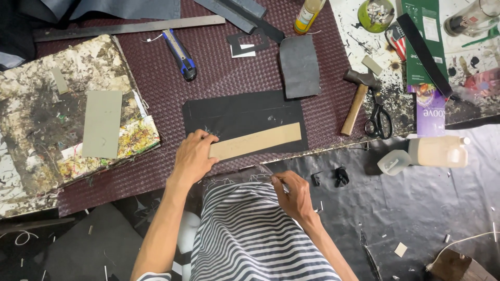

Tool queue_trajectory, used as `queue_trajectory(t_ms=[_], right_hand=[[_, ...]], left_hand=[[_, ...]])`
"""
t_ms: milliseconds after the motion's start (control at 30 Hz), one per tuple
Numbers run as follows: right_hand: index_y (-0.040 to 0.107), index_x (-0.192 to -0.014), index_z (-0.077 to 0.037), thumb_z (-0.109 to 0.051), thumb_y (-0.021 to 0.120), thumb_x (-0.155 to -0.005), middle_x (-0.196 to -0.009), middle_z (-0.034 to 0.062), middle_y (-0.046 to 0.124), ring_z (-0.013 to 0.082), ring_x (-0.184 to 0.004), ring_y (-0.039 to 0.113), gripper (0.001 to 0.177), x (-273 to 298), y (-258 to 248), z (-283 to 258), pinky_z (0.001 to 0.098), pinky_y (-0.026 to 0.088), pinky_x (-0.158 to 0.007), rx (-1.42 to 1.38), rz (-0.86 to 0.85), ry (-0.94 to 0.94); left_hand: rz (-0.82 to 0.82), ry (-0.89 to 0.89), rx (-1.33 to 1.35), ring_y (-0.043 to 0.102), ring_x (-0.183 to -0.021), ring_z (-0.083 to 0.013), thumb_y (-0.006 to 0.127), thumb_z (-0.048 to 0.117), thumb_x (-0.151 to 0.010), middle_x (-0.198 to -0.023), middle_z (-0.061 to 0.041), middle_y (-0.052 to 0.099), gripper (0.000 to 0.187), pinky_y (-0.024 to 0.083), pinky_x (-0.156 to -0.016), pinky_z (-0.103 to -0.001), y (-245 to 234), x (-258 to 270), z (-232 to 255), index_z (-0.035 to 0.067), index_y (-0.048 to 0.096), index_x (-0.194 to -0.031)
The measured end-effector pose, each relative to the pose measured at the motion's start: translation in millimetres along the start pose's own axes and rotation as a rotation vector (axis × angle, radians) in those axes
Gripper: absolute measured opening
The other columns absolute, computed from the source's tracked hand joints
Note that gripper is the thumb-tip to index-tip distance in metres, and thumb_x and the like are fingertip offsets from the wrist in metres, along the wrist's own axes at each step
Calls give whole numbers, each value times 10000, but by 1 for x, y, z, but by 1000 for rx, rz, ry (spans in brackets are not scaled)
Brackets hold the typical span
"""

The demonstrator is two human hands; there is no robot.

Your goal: Aligning a stiffener onto a piece of leather and cutting the leather to shape using scissors.

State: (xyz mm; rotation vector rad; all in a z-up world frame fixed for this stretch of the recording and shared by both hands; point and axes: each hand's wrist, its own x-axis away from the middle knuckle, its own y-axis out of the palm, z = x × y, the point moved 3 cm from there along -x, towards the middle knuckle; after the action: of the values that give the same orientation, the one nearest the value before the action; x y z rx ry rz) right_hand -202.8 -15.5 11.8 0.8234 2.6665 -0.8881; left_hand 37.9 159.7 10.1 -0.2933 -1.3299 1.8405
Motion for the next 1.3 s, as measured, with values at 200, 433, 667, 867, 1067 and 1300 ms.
queue_trajectory(t_ms=[200, 433, 667, 867, 1067, 1300], right_hand=[[784, -937, -107, -143, 653, -990, -708, 75, 727, 282, -653, 719, 146, 1, -23, 34, 369, 558, -625, -2, 120, 141], [748, -1145, -29, -78, 587, -1088, -867, 179, 718, 371, -800, 698, 178, -60, -88, 47, 453, 524, -720, 240, 321, 79], [636, -1336, 27, -234, 509, -1090, -1244, 224, 656, 400, -1116, 600, 381, -109, -70, 87, 538, 469, -901, 653, 28, 47], [710, -1256, -45, -210, 585, -1025, -1201, 136, 644, 399, -1038, 597, 310, -115, -61, 92, 557, 470, -832, 818, -21, 87], [683, -1281, 11, -197, 521, -1060, -1289, 215, 638, 411, -1152, 605, 344, -107, -71, 89, 527, 460, -1006, 659, -14, 58], [645, -1265, -77, -195, 494, -1092, -1161, 135, 644, 329, -1095, 643, 258, -83, -130, 155, 462, 496, -955, 562, 409, 82]], left_hand=[[104, 86, 248, 696, -999, -402, 656, 335, -981, -1063, -144, 722, 257, 545, -860, -482, -44, 28, 9, 129, 802, -1027], [564, -164, 595, 667, -1091, -272, 670, 123, -1060, -1084, -135, 718, 155, 491, -972, -441, -94, 71, -67, 105, 758, -1187], [908, -330, 297, 726, -949, -379, 697, -52, -1011, -1140, -264, 739, 274, 632, -729, -444, -110, 78, -167, -123, 680, -1275], [883, -503, -85, 634, -1068, -476, 834, 51, -967, -1219, -294, 679, 384, 503, -838, -626, -96, 83, -202, -94, 708, -1300], [901, -179, 236, 639, -1074, -425, 716, -110, -982, -1180, -285, 624, 315, 528, -920, -566, -92, 78, -73, -129, 639, -1286], [586, -167, 496, 599, -1135, -559, 791, -3, -901, -1224, -460, 510, 598, 598, -890, -474, -46, 10, -21, -291, 492, -1331]])
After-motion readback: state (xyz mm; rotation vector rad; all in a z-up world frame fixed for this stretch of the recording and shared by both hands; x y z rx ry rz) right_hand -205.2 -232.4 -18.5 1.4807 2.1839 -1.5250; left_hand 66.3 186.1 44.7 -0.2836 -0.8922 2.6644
